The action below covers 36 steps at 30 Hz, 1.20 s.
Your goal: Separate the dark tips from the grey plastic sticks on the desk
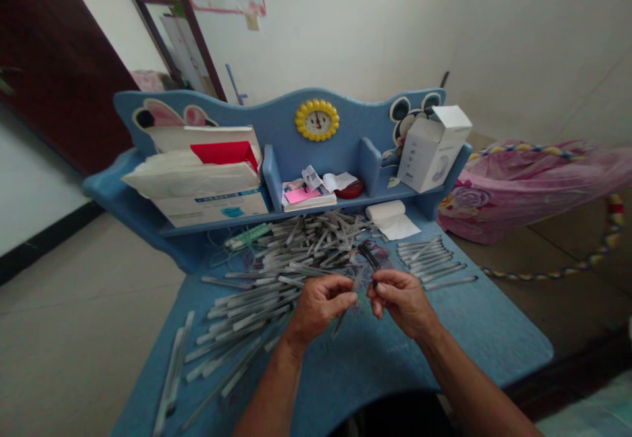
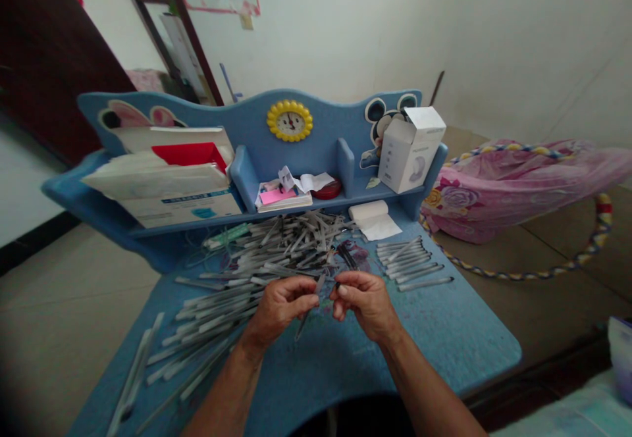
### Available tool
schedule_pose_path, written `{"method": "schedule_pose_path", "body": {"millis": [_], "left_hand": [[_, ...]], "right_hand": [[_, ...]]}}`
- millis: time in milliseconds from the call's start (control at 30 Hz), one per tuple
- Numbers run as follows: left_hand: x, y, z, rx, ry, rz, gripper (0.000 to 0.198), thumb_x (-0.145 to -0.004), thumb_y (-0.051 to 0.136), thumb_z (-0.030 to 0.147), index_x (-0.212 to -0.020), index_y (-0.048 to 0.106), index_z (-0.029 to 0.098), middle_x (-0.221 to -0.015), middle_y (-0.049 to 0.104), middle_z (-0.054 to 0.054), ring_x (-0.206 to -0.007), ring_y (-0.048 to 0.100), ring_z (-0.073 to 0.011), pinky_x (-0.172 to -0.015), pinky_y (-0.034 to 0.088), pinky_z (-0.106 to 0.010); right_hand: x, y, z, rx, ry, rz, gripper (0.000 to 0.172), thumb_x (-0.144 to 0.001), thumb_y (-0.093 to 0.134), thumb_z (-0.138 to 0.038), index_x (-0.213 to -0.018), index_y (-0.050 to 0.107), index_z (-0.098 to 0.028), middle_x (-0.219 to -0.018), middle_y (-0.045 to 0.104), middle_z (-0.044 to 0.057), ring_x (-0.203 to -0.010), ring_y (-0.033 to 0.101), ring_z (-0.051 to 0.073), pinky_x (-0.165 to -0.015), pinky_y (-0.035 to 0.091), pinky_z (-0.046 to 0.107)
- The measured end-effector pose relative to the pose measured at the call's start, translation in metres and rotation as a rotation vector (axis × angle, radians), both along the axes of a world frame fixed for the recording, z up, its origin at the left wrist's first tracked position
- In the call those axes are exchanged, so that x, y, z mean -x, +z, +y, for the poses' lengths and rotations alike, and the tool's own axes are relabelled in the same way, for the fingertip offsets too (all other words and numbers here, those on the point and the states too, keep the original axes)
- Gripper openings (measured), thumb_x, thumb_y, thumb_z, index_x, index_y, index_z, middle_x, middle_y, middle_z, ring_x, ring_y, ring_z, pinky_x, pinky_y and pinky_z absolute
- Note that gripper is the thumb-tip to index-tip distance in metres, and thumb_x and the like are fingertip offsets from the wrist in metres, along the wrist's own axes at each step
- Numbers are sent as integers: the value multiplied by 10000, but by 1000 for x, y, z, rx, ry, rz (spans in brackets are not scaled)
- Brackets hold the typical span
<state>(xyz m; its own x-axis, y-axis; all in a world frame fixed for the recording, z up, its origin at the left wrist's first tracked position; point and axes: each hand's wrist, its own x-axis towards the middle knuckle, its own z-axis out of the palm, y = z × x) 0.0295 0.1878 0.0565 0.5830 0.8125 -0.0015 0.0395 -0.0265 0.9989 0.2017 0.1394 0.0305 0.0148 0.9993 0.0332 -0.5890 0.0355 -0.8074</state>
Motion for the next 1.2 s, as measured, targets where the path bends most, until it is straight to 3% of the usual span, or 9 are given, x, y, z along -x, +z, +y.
{"method": "schedule_pose_path", "body": {"millis": [233,400,600,1200], "left_hand": [[-4,4,-4,-27,-14,38,140,-669,651,259,-731,667,135,-618,542,9,-553,443,-96,-515,346,-202],[-6,7,-6,-43,-64,93,129,-691,626,256,-708,636,129,-588,475,23,-532,395,-84,-495,309,-202],[-8,5,-8,-54,-112,121,131,-695,617,269,-670,595,142,-555,399,39,-496,350,-76,-452,267,-201],[-9,0,-8,-120,-84,128,122,-715,589,251,-700,639,140,-562,460,33,-512,382,-85,-483,293,-204]], "right_hand": [[-7,-2,-1,-23,-33,-20,156,-696,696,-220,-827,617,-191,-766,688,35,-477,599,126,-393,436,205],[-8,-1,1,-6,-117,-4,143,-644,728,-207,-752,641,-173,-720,666,14,-422,501,68,-374,374,181],[0,4,1,25,-128,28,169,-614,748,-223,-734,636,-184,-718,669,2,-402,498,71,-361,363,184],[4,-1,1,40,-94,-1,155,-633,732,-206,-739,623,-173,-714,672,6,-411,514,76,-378,377,188]]}}
